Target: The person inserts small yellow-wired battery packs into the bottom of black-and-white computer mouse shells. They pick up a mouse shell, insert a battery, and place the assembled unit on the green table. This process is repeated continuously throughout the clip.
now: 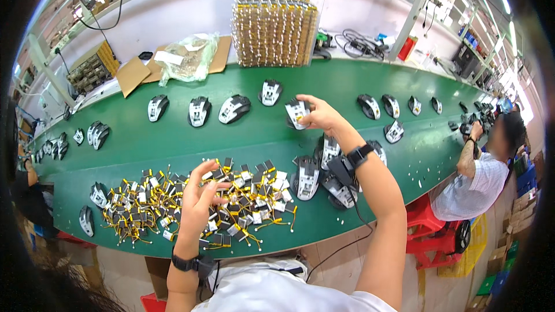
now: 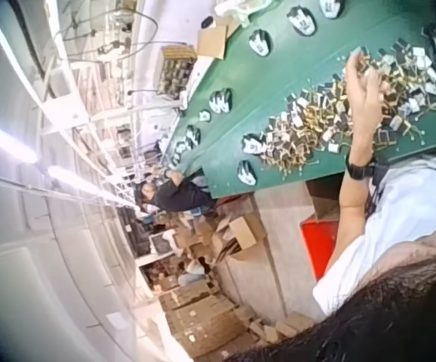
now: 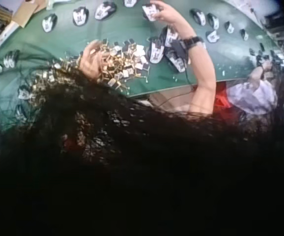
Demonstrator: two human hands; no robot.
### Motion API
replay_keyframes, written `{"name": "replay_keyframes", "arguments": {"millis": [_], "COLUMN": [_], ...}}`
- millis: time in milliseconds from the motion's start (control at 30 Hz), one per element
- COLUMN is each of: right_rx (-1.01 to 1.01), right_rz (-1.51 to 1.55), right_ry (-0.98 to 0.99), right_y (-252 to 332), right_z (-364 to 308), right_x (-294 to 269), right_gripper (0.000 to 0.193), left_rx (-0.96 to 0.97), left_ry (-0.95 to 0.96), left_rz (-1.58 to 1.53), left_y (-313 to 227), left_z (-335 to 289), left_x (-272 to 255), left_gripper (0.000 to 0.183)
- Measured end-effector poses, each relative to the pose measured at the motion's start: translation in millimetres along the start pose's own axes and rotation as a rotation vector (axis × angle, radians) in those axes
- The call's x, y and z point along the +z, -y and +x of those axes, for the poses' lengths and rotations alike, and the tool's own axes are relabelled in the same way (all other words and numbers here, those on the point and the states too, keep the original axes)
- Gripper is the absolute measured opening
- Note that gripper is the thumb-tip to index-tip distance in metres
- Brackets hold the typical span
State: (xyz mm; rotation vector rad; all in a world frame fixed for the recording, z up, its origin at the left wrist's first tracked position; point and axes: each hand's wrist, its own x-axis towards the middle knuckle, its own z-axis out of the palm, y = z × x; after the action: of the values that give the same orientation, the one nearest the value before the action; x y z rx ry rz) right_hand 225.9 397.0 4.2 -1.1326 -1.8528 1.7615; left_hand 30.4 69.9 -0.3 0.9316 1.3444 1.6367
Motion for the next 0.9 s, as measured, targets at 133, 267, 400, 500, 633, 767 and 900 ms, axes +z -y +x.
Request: {"name": "replay_keyframes", "arguments": {"millis": [133, 267, 400, 500, 633, 767, 900], "right_rx": [0.095, 0.116, -0.086, 0.037, 0.045, -0.020, -0.162], "right_rz": [-0.701, -1.520, -1.155, -0.930, -0.945, -0.962, -0.231], "right_ry": [0.040, 0.066, -0.251, -0.403, -0.660, -0.659, -0.182], "right_y": [-18.0, -6.0, 1.4, -10.3, -26.3, -18.6, 2.2], "right_z": [39.5, 67.2, 110.4, 158.1, 184.3, 173.1, 118.5], "right_x": [-33.9, -36.9, 15.4, 65.2, 106.5, 98.4, 80.8], "right_gripper": [0.082, 0.079, 0.077, 0.092, 0.068, 0.052, 0.061], "left_rx": [0.023, 0.053, 0.045, 0.051, 0.057, 0.061, 0.049], "left_ry": [-0.031, -0.154, -0.182, -0.145, -0.140, -0.162, -0.128], "left_rz": [-0.006, 0.012, -0.054, -0.016, 0.011, -0.043, -0.100], "left_y": [-8.1, -6.0, -3.2, -8.2, -15.3, -10.5, -6.1], "left_z": [-24.8, -36.3, -37.6, -39.3, -44.6, -55.9, -55.0], "left_x": [-18.1, -39.4, -48.1, -47.5, -54.9, -63.7, -70.1], "left_gripper": [0.041, 0.037, 0.036, 0.036, 0.034, 0.033, 0.043]}}
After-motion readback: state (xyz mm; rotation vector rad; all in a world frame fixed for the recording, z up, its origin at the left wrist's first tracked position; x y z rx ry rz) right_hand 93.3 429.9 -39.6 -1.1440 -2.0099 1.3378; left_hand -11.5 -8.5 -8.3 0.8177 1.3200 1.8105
